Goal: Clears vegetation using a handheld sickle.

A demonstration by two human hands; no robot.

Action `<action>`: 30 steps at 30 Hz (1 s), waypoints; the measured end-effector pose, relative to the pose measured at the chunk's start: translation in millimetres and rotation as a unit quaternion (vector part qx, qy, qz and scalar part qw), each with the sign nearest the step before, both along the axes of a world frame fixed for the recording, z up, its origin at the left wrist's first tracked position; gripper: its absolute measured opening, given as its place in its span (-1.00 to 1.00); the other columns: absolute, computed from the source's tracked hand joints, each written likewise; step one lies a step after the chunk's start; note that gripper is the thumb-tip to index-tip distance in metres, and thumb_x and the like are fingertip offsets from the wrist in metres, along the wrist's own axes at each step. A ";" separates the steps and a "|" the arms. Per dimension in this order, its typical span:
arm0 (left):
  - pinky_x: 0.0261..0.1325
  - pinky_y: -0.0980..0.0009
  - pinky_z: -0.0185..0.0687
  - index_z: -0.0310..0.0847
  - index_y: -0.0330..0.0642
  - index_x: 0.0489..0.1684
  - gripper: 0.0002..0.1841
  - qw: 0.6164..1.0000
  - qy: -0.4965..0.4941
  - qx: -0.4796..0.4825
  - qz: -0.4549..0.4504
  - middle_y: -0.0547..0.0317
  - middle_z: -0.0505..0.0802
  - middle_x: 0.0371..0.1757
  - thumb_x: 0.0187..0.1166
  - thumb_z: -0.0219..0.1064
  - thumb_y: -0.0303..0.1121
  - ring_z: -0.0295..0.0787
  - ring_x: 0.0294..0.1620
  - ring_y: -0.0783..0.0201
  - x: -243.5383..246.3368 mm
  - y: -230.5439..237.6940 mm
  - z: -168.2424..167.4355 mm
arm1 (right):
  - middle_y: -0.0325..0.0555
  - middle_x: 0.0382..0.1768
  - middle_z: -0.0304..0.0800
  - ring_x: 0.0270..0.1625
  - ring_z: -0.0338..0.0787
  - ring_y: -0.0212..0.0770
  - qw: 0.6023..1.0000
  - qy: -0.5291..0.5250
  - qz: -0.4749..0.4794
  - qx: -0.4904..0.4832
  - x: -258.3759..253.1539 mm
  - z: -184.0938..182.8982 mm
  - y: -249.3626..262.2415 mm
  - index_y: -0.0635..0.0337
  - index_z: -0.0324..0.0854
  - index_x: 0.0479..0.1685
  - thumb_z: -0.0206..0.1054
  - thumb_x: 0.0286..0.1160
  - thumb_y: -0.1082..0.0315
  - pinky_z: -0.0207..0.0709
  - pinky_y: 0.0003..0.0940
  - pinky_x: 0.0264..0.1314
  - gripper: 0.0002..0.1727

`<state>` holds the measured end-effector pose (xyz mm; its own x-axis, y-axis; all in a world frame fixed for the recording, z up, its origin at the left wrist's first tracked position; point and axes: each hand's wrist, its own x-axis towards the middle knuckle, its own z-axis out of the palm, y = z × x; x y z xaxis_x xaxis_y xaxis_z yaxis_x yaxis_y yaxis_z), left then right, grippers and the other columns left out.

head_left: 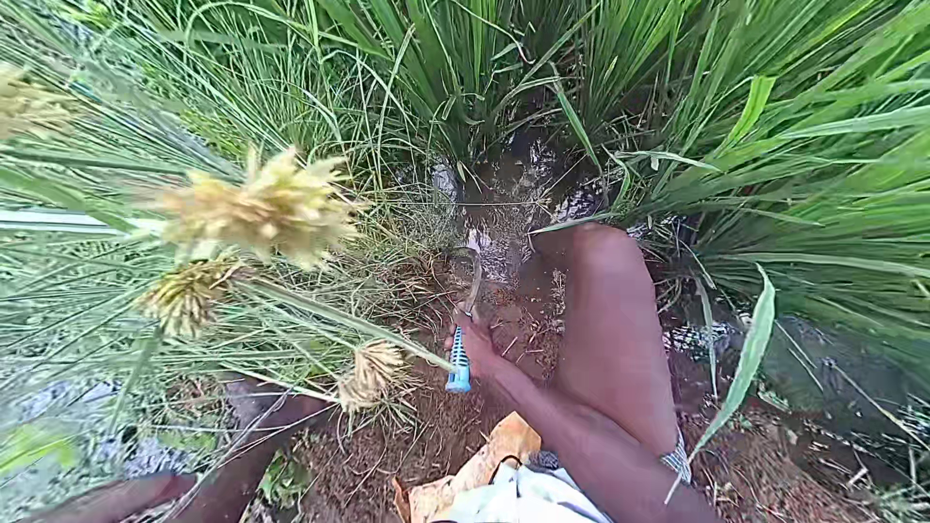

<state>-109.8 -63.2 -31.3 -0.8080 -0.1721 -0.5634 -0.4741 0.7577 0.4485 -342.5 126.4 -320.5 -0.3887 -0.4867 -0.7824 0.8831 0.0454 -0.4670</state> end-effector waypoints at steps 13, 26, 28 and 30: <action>0.28 0.13 0.64 0.40 -0.20 0.64 -0.51 0.971 -0.141 0.172 0.083 -0.07 0.82 0.17 0.85 0.09 -0.14 0.79 0.09 0.18 -127.9 3.7 -140.1 | -0.15 -0.48 0.46 -0.66 0.56 -0.26 1.000 -0.013 0.027 0.003 18.5 34.3 28.5 0.14 0.24 0.47 -0.05 0.92 0.13 0.60 -0.34 -0.63 -0.63; 0.14 -0.07 0.69 0.15 -0.33 0.71 -0.36 0.839 0.095 0.146 0.515 -0.33 0.75 0.26 0.83 0.10 -0.03 0.81 0.06 -0.10 -238.9 26.0 -249.5 | -0.15 -0.47 0.49 -0.67 0.55 -0.29 0.997 -0.007 0.069 0.015 9.3 20.6 29.7 0.15 0.23 0.58 -0.03 0.91 0.20 0.57 -0.40 -0.65 -0.59; 0.13 -0.07 0.72 0.24 -0.39 0.64 -0.34 0.838 0.098 0.137 0.520 -0.35 0.76 0.22 0.81 0.11 0.01 0.82 0.03 -0.11 -241.7 17.6 -265.1 | -0.15 -0.47 0.49 -0.68 0.53 -0.29 0.997 -0.004 0.074 0.017 8.4 19.7 30.4 0.14 0.24 0.58 -0.02 0.91 0.19 0.56 -0.39 -0.65 -0.60; 0.12 -0.11 0.70 0.26 -0.38 0.63 -0.34 0.830 0.109 0.135 0.530 -0.37 0.73 0.22 0.80 0.12 0.04 0.79 0.02 -0.14 -244.2 11.8 -277.0 | -0.15 -0.46 0.49 -0.68 0.53 -0.28 0.997 -0.003 0.077 0.016 7.8 18.1 29.6 0.12 0.24 0.58 -0.01 0.91 0.19 0.56 -0.38 -0.65 -0.60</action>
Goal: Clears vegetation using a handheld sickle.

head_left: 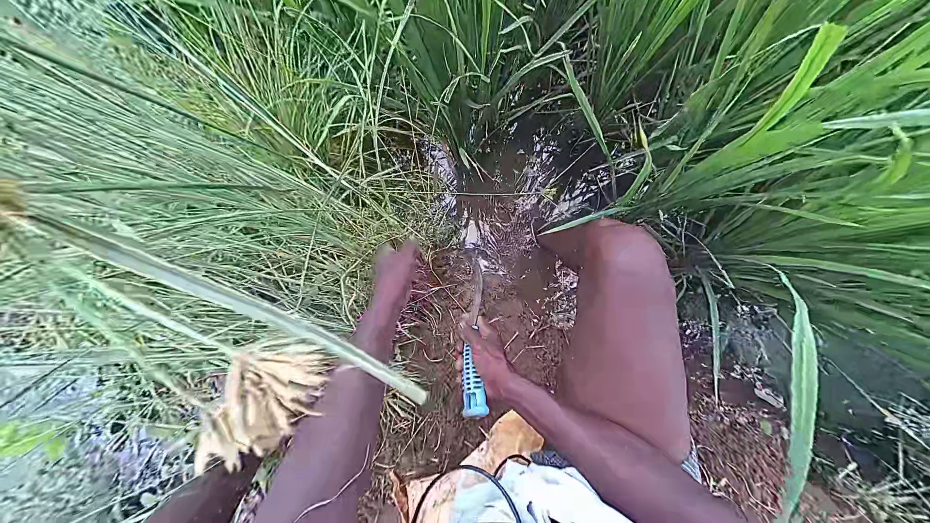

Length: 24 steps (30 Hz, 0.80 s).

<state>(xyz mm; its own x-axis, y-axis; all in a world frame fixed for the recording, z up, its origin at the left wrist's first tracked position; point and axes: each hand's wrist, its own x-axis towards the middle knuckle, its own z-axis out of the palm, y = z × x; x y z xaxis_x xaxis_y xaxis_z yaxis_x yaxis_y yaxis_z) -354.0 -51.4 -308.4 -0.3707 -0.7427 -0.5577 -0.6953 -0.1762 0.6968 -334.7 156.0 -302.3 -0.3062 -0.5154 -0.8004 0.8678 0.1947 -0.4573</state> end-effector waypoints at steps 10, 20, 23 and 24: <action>0.35 -0.32 0.50 0.48 -0.54 0.39 -0.36 0.991 -0.065 -0.082 -0.084 -0.48 0.73 0.27 0.89 -0.09 0.01 0.71 0.27 -0.33 19.5 1.1 -12.7 | -0.15 -0.46 0.51 -0.67 0.56 -0.28 1.000 0.010 -0.005 -0.002 0.3 -0.3 3.2 0.14 0.26 0.57 -0.04 0.91 0.20 0.58 -0.38 -0.63 -0.60; 0.11 -0.13 0.55 0.64 -0.55 0.01 -0.44 0.981 -0.058 -0.146 -0.109 -0.33 0.73 -0.20 0.93 -0.11 -0.14 0.70 -0.12 -0.14 69.7 48.7 -9.1 | -0.16 -0.44 0.48 -0.64 0.54 -0.27 1.000 0.000 -0.008 0.003 12.3 6.1 11.8 0.08 0.25 0.54 -0.03 0.91 0.16 0.55 -0.37 -0.62 -0.62; 0.21 -0.18 0.52 0.64 -0.57 0.07 -0.47 0.982 -0.042 -0.152 -0.106 -0.40 0.76 -0.12 0.92 -0.06 -0.15 0.72 -0.01 -0.22 74.3 48.0 -18.4 | -0.16 -0.45 0.46 -0.66 0.53 -0.27 1.000 0.001 -0.001 0.022 15.7 14.5 16.8 0.07 0.26 0.54 -0.03 0.91 0.13 0.55 -0.37 -0.65 -0.62; 0.22 -0.24 0.52 0.64 -0.57 0.07 -0.46 0.982 -0.044 -0.149 -0.104 -0.44 0.77 -0.10 0.91 -0.05 -0.14 0.73 0.02 -0.27 77.0 47.7 -21.9 | -0.16 -0.45 0.47 -0.66 0.54 -0.26 1.000 0.003 0.002 0.027 18.3 14.9 20.6 0.07 0.26 0.56 -0.02 0.91 0.13 0.55 -0.36 -0.66 -0.60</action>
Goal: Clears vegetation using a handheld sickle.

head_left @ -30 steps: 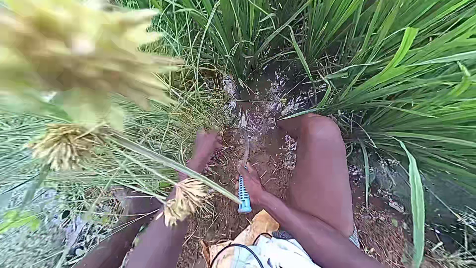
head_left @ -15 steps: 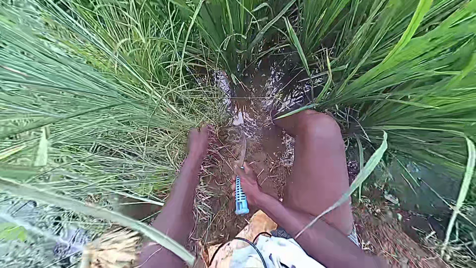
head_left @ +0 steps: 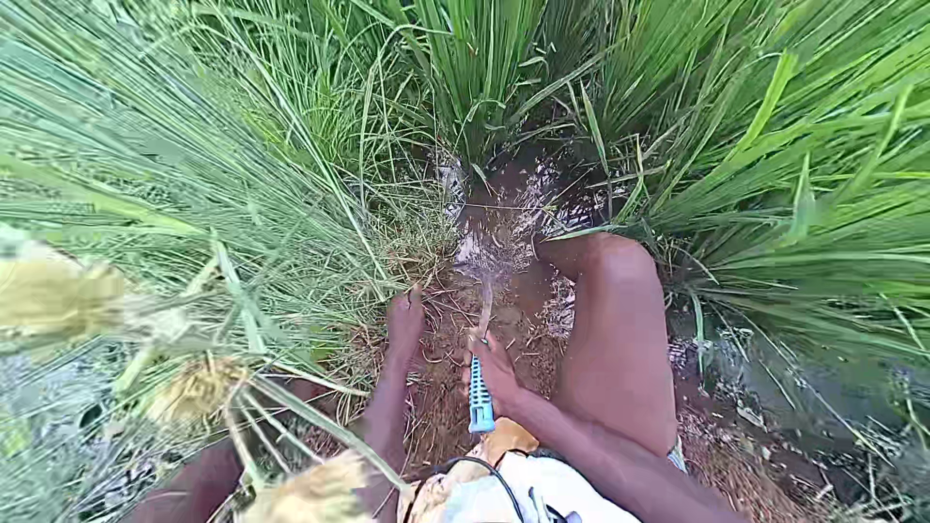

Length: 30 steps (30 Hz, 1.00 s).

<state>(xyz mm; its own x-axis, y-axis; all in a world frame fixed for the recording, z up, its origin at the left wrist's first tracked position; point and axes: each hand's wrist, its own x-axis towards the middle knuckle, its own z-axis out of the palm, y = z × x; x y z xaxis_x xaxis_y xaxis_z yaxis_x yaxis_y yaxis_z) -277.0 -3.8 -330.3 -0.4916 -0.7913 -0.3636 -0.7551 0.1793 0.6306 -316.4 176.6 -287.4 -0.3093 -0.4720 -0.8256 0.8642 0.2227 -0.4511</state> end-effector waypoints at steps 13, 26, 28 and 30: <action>0.44 -0.14 0.48 0.61 -0.57 0.25 -0.53 0.999 0.045 0.027 -0.008 -0.47 0.78 0.13 0.90 -0.02 -0.23 0.73 0.26 -0.25 5.8 1.2 0.2 | -0.13 -0.37 0.55 -0.54 0.63 -0.34 0.988 0.111 0.107 -0.002 -4.3 23.0 -0.8 0.28 0.24 0.49 -0.18 0.95 0.25 0.66 -0.45 -0.44 -0.62; 0.34 -0.16 0.49 0.60 -0.54 0.22 -0.46 0.991 0.022 0.103 0.082 -0.46 0.76 0.05 0.92 -0.05 -0.12 0.71 0.12 -0.25 -4.5 -21.3 25.4 | -0.17 -0.41 0.48 -0.64 0.48 -0.29 0.961 0.120 0.232 0.086 -32.0 -24.2 -24.5 0.08 0.20 0.60 -0.08 0.93 0.09 0.49 -0.38 -0.64 -0.56; 0.12 -0.15 0.55 0.59 -0.54 0.06 -0.44 0.988 0.057 0.111 0.090 -0.36 0.71 -0.16 0.92 -0.07 -0.07 0.68 -0.11 -0.17 -3.7 -25.9 8.3 | -0.11 -0.35 0.53 -0.59 0.53 -0.26 0.945 0.136 0.292 0.051 -45.8 -31.7 -34.0 0.13 0.24 0.59 -0.06 0.92 0.08 0.53 -0.36 -0.58 -0.54; 0.14 -0.18 0.57 0.59 -0.54 0.15 -0.42 0.987 0.057 0.121 0.088 -0.42 0.73 -0.11 0.92 -0.09 -0.06 0.71 -0.08 -0.22 -3.1 -30.9 7.0 | 0.15 -0.33 0.55 -0.53 0.63 -0.15 0.915 0.174 0.340 -0.131 -60.7 -20.5 -31.6 0.53 0.15 0.54 -0.09 0.93 0.20 0.56 -0.37 -0.51 -0.48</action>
